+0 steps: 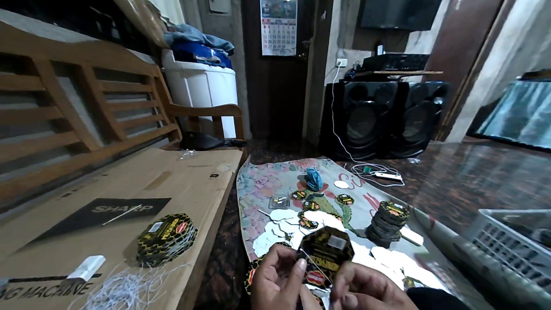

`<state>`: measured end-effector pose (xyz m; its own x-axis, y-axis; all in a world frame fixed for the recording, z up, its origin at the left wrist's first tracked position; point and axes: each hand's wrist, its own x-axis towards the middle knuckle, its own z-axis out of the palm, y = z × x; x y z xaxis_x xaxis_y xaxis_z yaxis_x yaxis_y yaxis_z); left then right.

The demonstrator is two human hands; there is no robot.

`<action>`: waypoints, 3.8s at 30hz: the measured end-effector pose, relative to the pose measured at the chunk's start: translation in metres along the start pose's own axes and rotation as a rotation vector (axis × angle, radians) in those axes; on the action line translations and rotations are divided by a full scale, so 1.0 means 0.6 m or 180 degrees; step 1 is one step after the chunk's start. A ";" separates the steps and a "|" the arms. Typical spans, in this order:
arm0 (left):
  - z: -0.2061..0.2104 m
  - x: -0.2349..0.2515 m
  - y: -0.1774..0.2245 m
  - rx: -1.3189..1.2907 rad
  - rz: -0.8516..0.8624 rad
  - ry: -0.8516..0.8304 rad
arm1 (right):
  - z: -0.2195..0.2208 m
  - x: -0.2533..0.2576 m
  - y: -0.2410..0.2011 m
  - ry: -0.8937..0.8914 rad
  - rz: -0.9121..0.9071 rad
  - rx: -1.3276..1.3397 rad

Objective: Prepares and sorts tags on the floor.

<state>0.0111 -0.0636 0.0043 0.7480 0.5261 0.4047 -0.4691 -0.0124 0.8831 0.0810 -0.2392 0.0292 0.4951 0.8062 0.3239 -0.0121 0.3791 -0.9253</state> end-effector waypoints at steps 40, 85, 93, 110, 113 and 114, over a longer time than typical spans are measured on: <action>-0.114 0.054 0.000 -0.0703 -0.0145 0.2231 | -0.030 -0.032 -0.044 0.0178 -0.0465 -0.0210; -0.034 0.016 0.000 -0.0497 0.1028 -0.1123 | -0.035 -0.004 -0.027 0.1427 -0.0661 -0.0987; -0.081 0.032 0.000 -0.1152 0.0931 -0.2308 | -0.072 -0.025 -0.026 0.0462 -0.0846 -0.0735; 0.006 -0.012 0.014 0.1010 0.0880 -0.1468 | -0.066 -0.027 -0.014 -0.0009 -0.0733 -0.2094; 0.007 -0.013 0.013 0.1179 0.0830 -0.1517 | -0.064 -0.026 -0.012 -0.0063 -0.0720 -0.2171; 0.007 -0.013 0.012 0.1211 0.0809 -0.1535 | -0.063 -0.025 -0.011 -0.0077 -0.0723 -0.2186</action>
<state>0.0038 -0.0712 0.0087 0.8037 0.0287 0.5943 -0.5263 -0.4318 0.7325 0.1066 -0.2712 0.0228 0.4011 0.7542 0.5199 0.6414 0.1740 -0.7472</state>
